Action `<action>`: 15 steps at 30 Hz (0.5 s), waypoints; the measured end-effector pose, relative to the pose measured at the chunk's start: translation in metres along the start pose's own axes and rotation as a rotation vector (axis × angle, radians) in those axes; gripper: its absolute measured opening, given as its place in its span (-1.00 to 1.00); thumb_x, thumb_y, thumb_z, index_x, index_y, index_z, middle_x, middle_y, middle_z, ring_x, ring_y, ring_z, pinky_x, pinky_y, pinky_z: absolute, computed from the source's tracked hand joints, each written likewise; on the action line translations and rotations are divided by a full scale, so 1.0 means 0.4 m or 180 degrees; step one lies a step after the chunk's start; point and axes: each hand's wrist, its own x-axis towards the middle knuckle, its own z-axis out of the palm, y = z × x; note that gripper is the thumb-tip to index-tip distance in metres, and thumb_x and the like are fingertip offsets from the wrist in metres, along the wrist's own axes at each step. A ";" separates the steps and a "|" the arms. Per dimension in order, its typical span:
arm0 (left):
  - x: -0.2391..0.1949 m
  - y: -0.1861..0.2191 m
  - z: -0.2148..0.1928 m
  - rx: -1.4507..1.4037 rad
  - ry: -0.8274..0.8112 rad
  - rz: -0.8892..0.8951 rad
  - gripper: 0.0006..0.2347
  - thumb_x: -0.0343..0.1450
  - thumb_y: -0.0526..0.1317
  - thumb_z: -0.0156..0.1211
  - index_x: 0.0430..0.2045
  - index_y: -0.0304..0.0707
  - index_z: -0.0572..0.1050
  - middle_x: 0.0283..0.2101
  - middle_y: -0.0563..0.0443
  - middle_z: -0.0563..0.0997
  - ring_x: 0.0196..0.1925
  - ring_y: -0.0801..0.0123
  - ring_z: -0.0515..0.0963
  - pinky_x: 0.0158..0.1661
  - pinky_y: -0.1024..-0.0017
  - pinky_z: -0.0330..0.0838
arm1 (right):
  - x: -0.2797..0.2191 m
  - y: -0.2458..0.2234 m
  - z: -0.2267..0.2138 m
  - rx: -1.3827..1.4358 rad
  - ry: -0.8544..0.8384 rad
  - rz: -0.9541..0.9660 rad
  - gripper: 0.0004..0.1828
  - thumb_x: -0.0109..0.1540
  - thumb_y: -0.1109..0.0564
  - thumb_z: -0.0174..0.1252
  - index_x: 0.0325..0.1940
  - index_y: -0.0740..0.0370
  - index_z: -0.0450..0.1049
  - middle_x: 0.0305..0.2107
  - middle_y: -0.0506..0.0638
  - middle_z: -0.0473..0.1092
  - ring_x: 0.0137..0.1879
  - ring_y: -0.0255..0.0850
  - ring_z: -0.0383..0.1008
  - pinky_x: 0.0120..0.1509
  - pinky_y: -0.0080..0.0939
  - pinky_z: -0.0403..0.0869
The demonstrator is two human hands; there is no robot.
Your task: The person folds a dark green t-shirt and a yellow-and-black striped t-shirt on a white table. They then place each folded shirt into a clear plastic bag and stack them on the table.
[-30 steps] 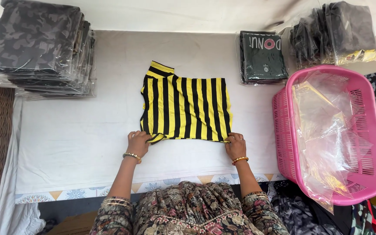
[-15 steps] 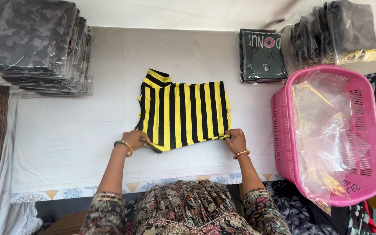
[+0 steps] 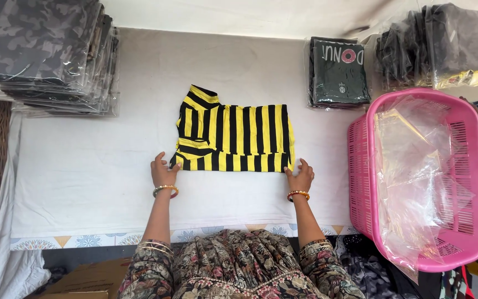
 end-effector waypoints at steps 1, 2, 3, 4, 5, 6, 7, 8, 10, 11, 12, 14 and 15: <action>-0.027 0.014 0.003 0.0043 0.0149 -0.0266 -0.33 0.21 -0.13 0.52 0.24 -0.10 0.34 0.02 -0.12 0.47 -0.16 0.19 0.60 -0.09 0.30 0.54 | -0.009 -0.003 0.007 -0.0263 0.0194 0.0198 -0.26 0.05 -0.11 0.46 0.26 0.12 0.43 -0.08 0.05 0.43 0.09 0.00 0.36 0.22 0.01 0.41; -0.024 0.015 0.014 0.0037 0.0167 -0.0274 -0.33 0.21 -0.13 0.52 0.24 -0.10 0.34 0.02 -0.12 0.47 -0.16 0.19 0.60 -0.09 0.30 0.54 | -0.005 -0.019 0.010 -0.0260 0.0185 0.0180 -0.26 0.05 -0.11 0.46 0.26 0.12 0.43 -0.08 0.05 0.43 0.09 0.00 0.36 0.22 0.01 0.41; -0.024 0.015 0.027 0.0103 0.0103 -0.0455 -0.34 0.23 -0.09 0.53 0.22 -0.14 0.34 -0.09 -0.13 0.56 -0.14 0.20 0.61 -0.07 0.28 0.51 | -0.005 -0.031 0.010 -0.0387 0.0076 0.0444 -0.30 0.06 -0.17 0.47 0.18 0.14 0.48 -0.07 0.08 0.41 0.11 0.02 0.36 0.21 0.03 0.41; -0.024 0.015 0.040 0.0169 0.0038 -0.0636 -0.35 0.24 -0.05 0.54 0.20 -0.17 0.34 -0.19 -0.13 0.66 -0.12 0.22 0.61 -0.05 0.26 0.48 | -0.006 -0.043 0.010 -0.0514 -0.0033 0.0707 -0.33 0.06 -0.23 0.48 0.10 0.17 0.53 -0.07 0.11 0.40 0.13 0.04 0.35 0.20 0.04 0.41; -0.016 0.017 0.045 0.0160 0.0038 -0.0629 -0.35 0.24 -0.05 0.54 0.20 -0.17 0.34 -0.19 -0.13 0.66 -0.12 0.22 0.61 -0.05 0.26 0.48 | 0.005 -0.057 0.002 -0.0514 -0.0022 0.0703 -0.33 0.06 -0.23 0.48 0.10 0.17 0.53 -0.07 0.11 0.40 0.13 0.04 0.35 0.20 0.04 0.41; -0.009 0.018 0.051 0.0093 0.0152 -0.0688 -0.43 0.25 -0.03 0.54 0.07 -0.21 0.40 -0.21 -0.11 0.64 -0.15 0.18 0.61 -0.10 0.23 0.49 | 0.016 -0.070 -0.008 -0.0543 -0.0270 0.0820 -0.39 0.07 -0.22 0.48 0.02 0.20 0.58 -0.10 0.11 0.43 0.07 0.02 0.41 0.14 0.02 0.44; -0.002 0.021 0.056 0.0026 0.0265 -0.0745 -0.50 0.26 -0.01 0.55 -0.06 -0.25 0.45 -0.23 -0.10 0.62 -0.19 0.15 0.60 -0.14 0.20 0.49 | 0.026 -0.082 -0.018 -0.0572 -0.0517 0.0936 -0.45 0.08 -0.22 0.48 -0.06 0.22 0.62 -0.14 0.10 0.46 0.00 0.00 0.46 0.08 0.00 0.47; 0.013 0.009 0.061 0.0017 0.0263 -0.0736 -0.50 0.26 -0.01 0.55 -0.06 -0.25 0.45 -0.23 -0.10 0.62 -0.19 0.15 0.60 -0.14 0.20 0.49 | 0.038 -0.068 -0.017 -0.0571 -0.0504 0.0934 -0.45 0.08 -0.22 0.48 -0.06 0.22 0.62 -0.14 0.10 0.46 0.00 0.00 0.46 0.08 0.00 0.47; 0.045 -0.018 0.068 -0.0194 0.0058 -0.0812 -0.69 0.31 -0.08 0.50 -0.31 -0.32 0.57 -0.36 -0.03 0.67 -0.32 0.28 0.64 -0.22 0.33 0.49 | 0.063 -0.043 -0.010 0.0212 -0.0684 0.1059 -0.60 0.09 -0.03 0.47 -0.19 0.32 0.61 -0.31 0.10 0.54 -0.25 -0.13 0.54 -0.09 -0.11 0.49; 0.035 -0.010 0.052 -0.0201 0.0060 -0.0806 -0.69 0.31 -0.08 0.50 -0.31 -0.32 0.57 -0.36 -0.03 0.67 -0.32 0.28 0.64 -0.22 0.33 0.49 | 0.067 -0.034 -0.015 0.0215 -0.0678 0.1053 -0.60 0.09 -0.03 0.47 -0.19 0.32 0.61 -0.31 0.10 0.54 -0.25 -0.13 0.54 -0.09 -0.11 0.49; 0.026 -0.002 0.037 -0.0764 0.0001 -0.0884 -0.73 0.33 -0.16 0.47 -0.35 -0.36 0.52 -0.40 -0.05 0.64 -0.41 0.32 0.61 -0.33 0.37 0.48 | 0.072 -0.025 -0.020 0.0743 -0.0631 0.1129 -0.67 0.09 0.08 0.45 -0.22 0.34 0.56 -0.36 0.08 0.55 -0.31 -0.18 0.54 -0.17 -0.16 0.47; 0.005 0.013 0.005 -0.1327 -0.0064 -0.0947 -0.77 0.34 -0.24 0.44 -0.39 -0.41 0.47 -0.44 -0.08 0.61 -0.50 0.36 0.58 -0.44 0.42 0.47 | 0.073 -0.016 -0.039 0.1280 -0.0572 0.1200 -0.73 0.10 0.19 0.43 -0.25 0.36 0.51 -0.42 0.07 0.56 -0.38 -0.23 0.54 -0.24 -0.22 0.45; -0.011 0.015 -0.014 -0.1450 -0.0149 -0.0935 -0.79 0.34 -0.28 0.41 -0.38 -0.40 0.46 -0.44 -0.06 0.62 -0.52 0.41 0.58 -0.46 0.49 0.46 | 0.065 -0.016 -0.051 0.1432 -0.0537 0.1199 -0.72 0.09 0.24 0.42 -0.23 0.33 0.46 -0.42 0.06 0.56 -0.39 -0.24 0.54 -0.26 -0.26 0.46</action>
